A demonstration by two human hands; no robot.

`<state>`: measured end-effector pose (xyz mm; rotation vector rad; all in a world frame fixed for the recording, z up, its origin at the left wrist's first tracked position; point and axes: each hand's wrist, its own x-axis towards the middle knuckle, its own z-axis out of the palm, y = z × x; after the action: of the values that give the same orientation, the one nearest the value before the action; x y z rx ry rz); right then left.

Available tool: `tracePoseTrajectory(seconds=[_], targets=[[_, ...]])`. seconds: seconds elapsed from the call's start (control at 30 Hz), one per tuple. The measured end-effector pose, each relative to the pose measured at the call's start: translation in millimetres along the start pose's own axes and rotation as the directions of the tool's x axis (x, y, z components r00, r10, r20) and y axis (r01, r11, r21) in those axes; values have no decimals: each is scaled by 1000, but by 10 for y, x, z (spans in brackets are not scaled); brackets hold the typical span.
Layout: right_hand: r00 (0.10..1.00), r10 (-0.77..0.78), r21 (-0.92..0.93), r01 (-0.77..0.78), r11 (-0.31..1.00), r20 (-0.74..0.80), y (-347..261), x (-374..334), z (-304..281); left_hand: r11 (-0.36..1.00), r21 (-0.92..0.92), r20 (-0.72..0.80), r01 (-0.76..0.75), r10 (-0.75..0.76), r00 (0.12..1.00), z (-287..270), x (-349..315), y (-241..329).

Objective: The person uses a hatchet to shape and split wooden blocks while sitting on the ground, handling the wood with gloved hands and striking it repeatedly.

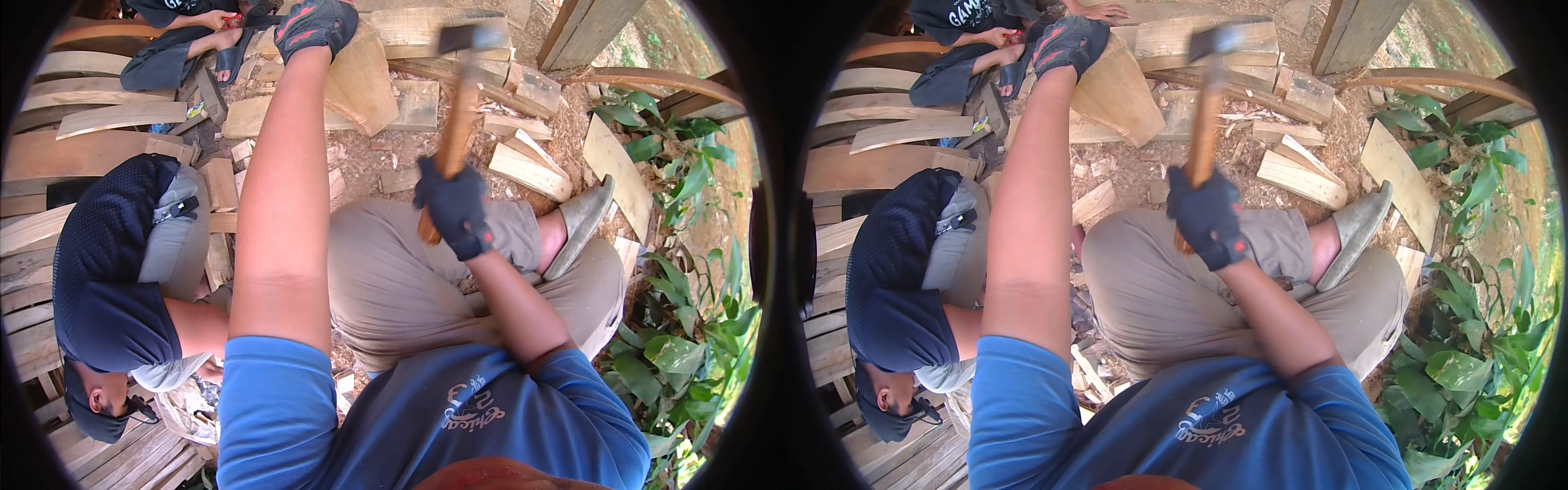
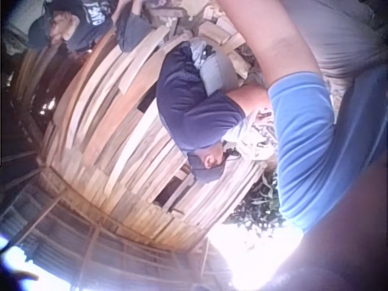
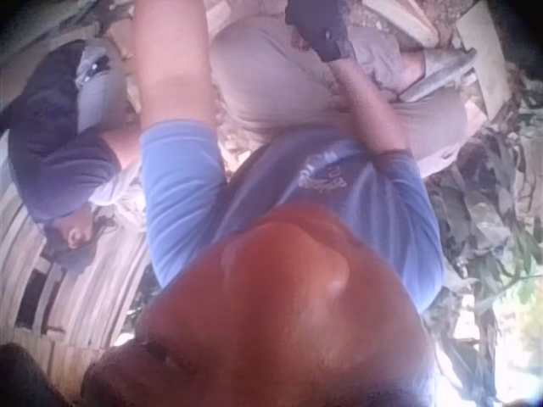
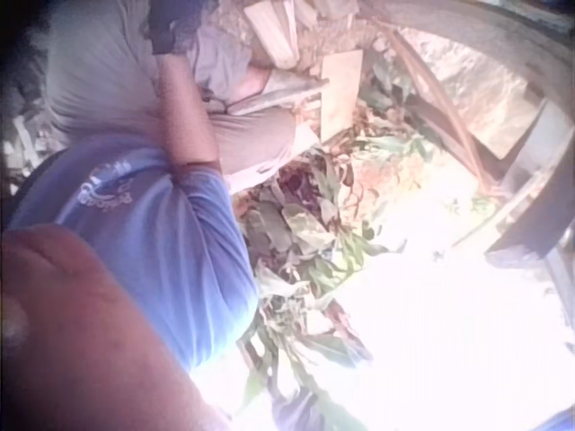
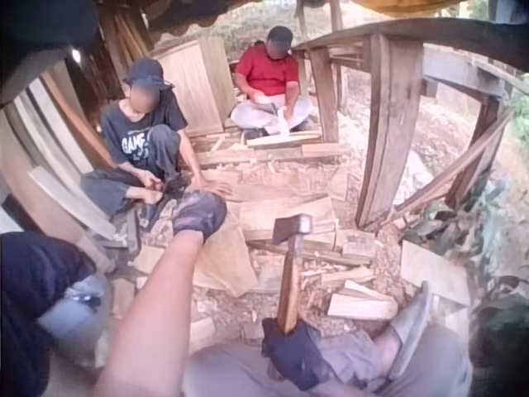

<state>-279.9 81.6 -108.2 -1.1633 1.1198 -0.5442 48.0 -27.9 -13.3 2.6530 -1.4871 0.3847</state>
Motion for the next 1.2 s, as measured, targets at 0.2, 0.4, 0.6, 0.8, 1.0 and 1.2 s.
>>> tracePoseTrajectory(seconds=[0.2,0.4,0.6,0.8,1.0,1.2], targets=[[952,174,-26,-173,985,252,-78,48,-126,995,-48,-45,85,-87,995,-74,-126,111],[997,-77,32,77,997,18,-846,-366,-544,994,-73,-44,87,-90,995,-45,-80,110],[895,-375,270,433,860,-242,-1174,-396,-470,999,3,17,45,-45,999,-84,-50,49],[996,-20,49,16,999,86,-31,85,125,993,-65,3,102,-102,995,-155,-104,112],[956,113,-22,-111,994,271,-177,174,-149,980,16,168,198,-198,966,-329,-123,115],[980,-194,-46,196,980,39,-1186,-304,-741,988,59,106,145,-151,983,-137,-25,-96]])
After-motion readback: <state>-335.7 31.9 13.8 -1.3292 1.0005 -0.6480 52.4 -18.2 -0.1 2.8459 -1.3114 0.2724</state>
